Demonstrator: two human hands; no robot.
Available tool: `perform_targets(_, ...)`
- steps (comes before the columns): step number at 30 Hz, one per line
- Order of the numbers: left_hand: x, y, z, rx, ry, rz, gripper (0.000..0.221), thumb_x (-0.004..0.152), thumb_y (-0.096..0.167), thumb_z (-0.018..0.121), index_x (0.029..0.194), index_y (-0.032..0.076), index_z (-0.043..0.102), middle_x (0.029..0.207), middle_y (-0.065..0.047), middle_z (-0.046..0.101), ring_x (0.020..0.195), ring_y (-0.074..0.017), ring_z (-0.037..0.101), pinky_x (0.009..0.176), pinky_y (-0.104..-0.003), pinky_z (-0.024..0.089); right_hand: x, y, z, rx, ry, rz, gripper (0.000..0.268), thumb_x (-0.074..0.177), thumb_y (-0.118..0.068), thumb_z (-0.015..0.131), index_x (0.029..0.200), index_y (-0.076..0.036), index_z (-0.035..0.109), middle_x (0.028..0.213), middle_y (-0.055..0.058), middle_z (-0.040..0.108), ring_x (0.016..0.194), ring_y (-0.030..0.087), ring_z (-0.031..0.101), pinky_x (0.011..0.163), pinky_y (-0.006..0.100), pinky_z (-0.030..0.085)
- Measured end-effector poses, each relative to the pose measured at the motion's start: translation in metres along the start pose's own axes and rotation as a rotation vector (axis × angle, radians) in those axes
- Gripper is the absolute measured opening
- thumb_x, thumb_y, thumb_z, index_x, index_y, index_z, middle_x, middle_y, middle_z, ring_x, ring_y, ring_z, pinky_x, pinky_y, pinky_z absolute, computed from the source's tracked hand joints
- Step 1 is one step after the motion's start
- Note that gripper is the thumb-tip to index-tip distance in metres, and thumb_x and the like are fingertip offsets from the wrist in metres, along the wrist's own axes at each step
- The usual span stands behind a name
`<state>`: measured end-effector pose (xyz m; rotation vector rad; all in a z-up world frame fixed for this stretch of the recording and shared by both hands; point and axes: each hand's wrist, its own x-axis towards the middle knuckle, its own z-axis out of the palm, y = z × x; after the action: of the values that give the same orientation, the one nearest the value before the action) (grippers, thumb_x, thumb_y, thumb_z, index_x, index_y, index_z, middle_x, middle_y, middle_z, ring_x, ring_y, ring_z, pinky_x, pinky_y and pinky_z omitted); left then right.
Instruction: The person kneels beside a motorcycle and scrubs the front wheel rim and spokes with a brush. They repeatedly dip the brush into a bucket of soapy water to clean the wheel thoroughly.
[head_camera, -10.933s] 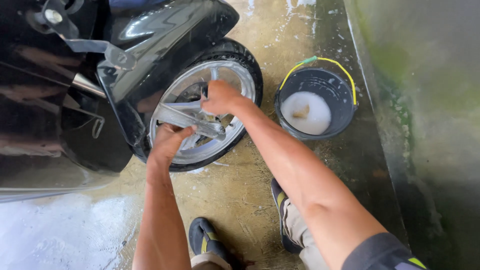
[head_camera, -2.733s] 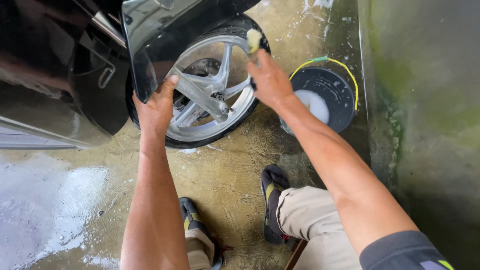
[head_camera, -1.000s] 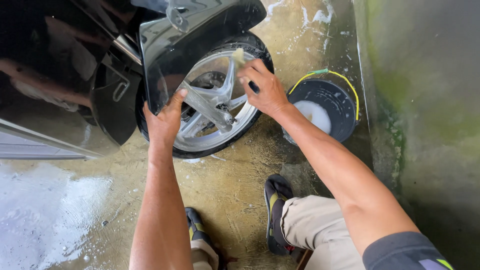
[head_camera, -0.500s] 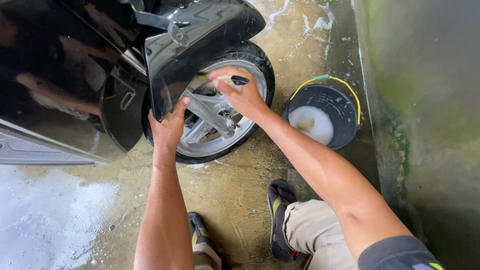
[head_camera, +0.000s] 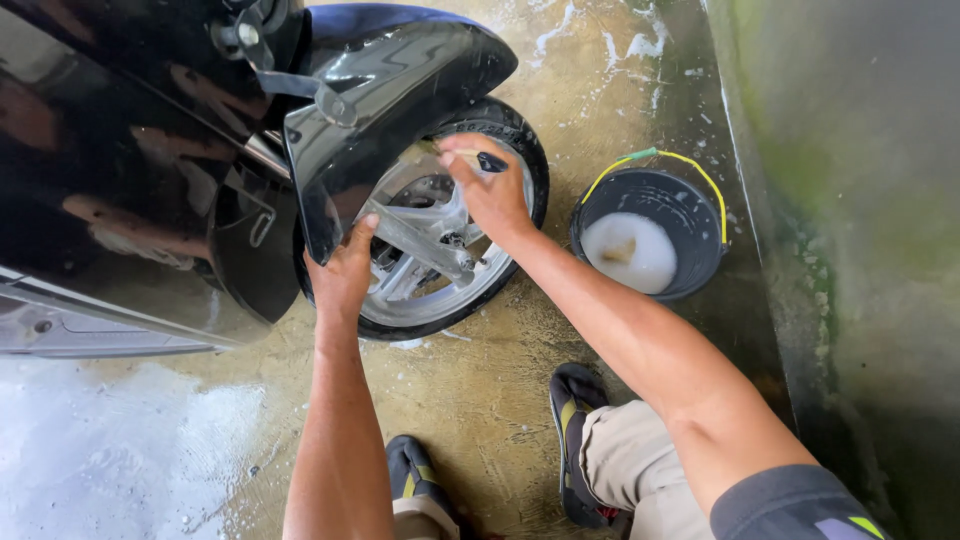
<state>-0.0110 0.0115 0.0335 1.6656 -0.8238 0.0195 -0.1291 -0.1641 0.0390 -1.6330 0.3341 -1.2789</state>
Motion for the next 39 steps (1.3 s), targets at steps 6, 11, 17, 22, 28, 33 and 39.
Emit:
perform_targets(6, 0.002, 0.006, -0.002, -0.078, -0.031, -0.016, 0.033, 0.091, 0.013, 0.079, 0.116, -0.003, 0.065, 0.102, -0.011, 0.075, 0.085, -0.0201, 0.069, 0.078, -0.032, 0.055, -0.02, -0.009, 0.015, 0.208, -0.131, 0.176, 0.016, 0.085, -0.002, 0.076, 0.097, -0.012, 0.079, 0.091, 0.006, 0.078, 0.09, 0.013, 0.07, 0.093, 0.033, 0.053)
perform_targets(11, 0.005, -0.001, 0.0, -0.039, -0.008, -0.093, 0.034, 0.089, 0.019, 0.083, 0.11, -0.003, 0.067, 0.093, -0.008, 0.075, 0.079, -0.0168, 0.068, 0.072, -0.03, 0.054, 0.004, 0.006, -0.006, 0.158, 0.105, 0.11, 0.014, 0.093, -0.002, 0.07, 0.103, -0.008, 0.078, 0.092, 0.009, 0.078, 0.087, 0.016, 0.075, 0.089, 0.032, 0.058)
perform_targets(17, 0.003, -0.001, -0.001, -0.006, -0.022, -0.018, 0.029, 0.092, 0.017, 0.081, 0.107, -0.004, 0.067, 0.091, -0.008, 0.073, 0.076, -0.0172, 0.066, 0.071, -0.029, 0.054, -0.029, -0.01, 0.023, 0.257, -0.045, 0.189, 0.017, 0.082, 0.001, 0.074, 0.095, -0.008, 0.08, 0.089, 0.009, 0.077, 0.089, 0.015, 0.069, 0.092, 0.035, 0.053)
perform_targets(22, 0.002, -0.002, -0.003, -0.03, -0.006, -0.076, 0.03, 0.09, 0.017, 0.082, 0.105, -0.003, 0.067, 0.092, -0.008, 0.074, 0.077, -0.0165, 0.067, 0.072, -0.029, 0.053, -0.002, 0.009, 0.009, 0.272, 0.128, 0.146, 0.017, 0.082, -0.001, 0.073, 0.096, -0.007, 0.079, 0.082, 0.01, 0.077, 0.078, 0.016, 0.074, 0.083, 0.03, 0.058)
perform_targets(28, 0.002, -0.005, -0.001, -0.006, -0.011, 0.006, 0.036, 0.091, 0.018, 0.082, 0.114, -0.004, 0.065, 0.098, -0.01, 0.074, 0.081, -0.0206, 0.068, 0.075, -0.032, 0.055, -0.034, 0.056, 0.002, -0.016, -0.19, 0.405, 0.016, 0.084, -0.013, 0.074, 0.098, -0.008, 0.08, 0.086, 0.017, 0.077, 0.085, 0.03, 0.077, 0.081, 0.04, 0.06)
perform_targets(33, 0.005, -0.005, 0.003, -0.03, -0.017, -0.065, 0.033, 0.091, 0.017, 0.08, 0.11, -0.004, 0.066, 0.094, -0.01, 0.074, 0.078, -0.0192, 0.069, 0.072, -0.031, 0.056, -0.028, 0.076, -0.023, -0.617, -0.259, 0.504, 0.025, 0.085, -0.038, 0.072, 0.087, -0.014, 0.082, 0.078, 0.019, 0.075, 0.087, 0.04, 0.075, 0.084, 0.054, 0.057)
perform_targets(39, 0.006, -0.032, 0.007, 0.17, -0.049, -0.074, 0.038, 0.094, 0.033, 0.077, 0.106, -0.002, 0.068, 0.089, -0.009, 0.072, 0.074, -0.022, 0.065, 0.07, -0.035, 0.052, -0.03, 0.061, -0.018, -0.66, -0.435, 0.524, 0.019, 0.081, -0.032, 0.068, 0.085, -0.021, 0.083, 0.083, 0.016, 0.077, 0.089, 0.039, 0.074, 0.083, 0.049, 0.06)
